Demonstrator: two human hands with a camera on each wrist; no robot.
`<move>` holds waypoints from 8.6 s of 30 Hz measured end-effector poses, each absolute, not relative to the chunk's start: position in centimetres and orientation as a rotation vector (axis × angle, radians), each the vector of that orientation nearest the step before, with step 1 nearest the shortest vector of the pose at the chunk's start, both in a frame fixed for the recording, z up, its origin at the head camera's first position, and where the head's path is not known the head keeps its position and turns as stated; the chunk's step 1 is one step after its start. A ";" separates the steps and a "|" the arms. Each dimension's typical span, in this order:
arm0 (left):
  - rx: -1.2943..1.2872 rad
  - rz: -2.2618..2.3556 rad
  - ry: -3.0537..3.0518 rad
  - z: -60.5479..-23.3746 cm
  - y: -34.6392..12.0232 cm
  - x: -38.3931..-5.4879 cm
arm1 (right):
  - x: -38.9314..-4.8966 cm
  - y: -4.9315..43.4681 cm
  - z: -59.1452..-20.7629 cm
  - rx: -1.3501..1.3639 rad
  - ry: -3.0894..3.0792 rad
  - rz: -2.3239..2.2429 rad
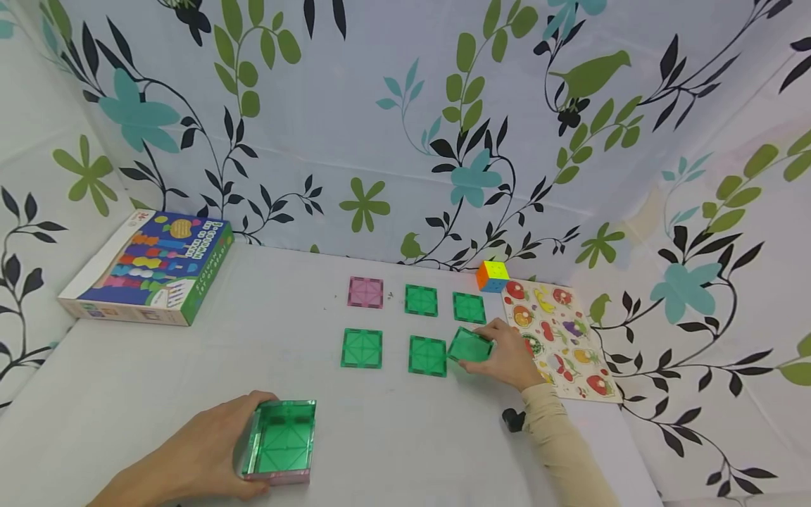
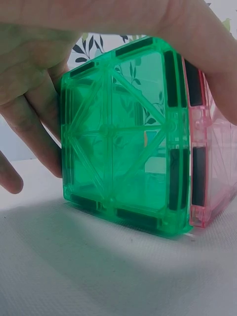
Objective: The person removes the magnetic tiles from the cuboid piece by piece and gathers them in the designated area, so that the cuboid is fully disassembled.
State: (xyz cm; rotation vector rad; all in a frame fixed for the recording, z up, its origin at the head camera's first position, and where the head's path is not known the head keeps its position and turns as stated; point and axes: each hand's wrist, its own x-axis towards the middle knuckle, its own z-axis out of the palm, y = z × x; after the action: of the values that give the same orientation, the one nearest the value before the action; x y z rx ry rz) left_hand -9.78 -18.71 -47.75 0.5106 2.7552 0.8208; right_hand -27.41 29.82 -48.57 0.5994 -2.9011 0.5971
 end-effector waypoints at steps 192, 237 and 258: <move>0.753 1.049 2.892 -48.1 -19.2 -9.3 | -19.1 14.9 -49.7 1.081 -3.064 0.969; 0.726 1.051 2.854 -48.0 -19.9 -9.1 | -17.5 14.0 -49.4 1.125 -3.058 0.604; 0.724 1.069 2.840 -48.0 -20.4 -8.9 | -18.2 6.3 -45.9 1.639 -2.637 1.010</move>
State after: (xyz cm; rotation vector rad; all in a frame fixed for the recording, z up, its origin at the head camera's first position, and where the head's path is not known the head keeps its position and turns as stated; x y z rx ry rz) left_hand -8.90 -20.36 -48.03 0.7243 2.8405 1.0686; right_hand -18.24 6.31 -45.93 1.6394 -2.6367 1.0100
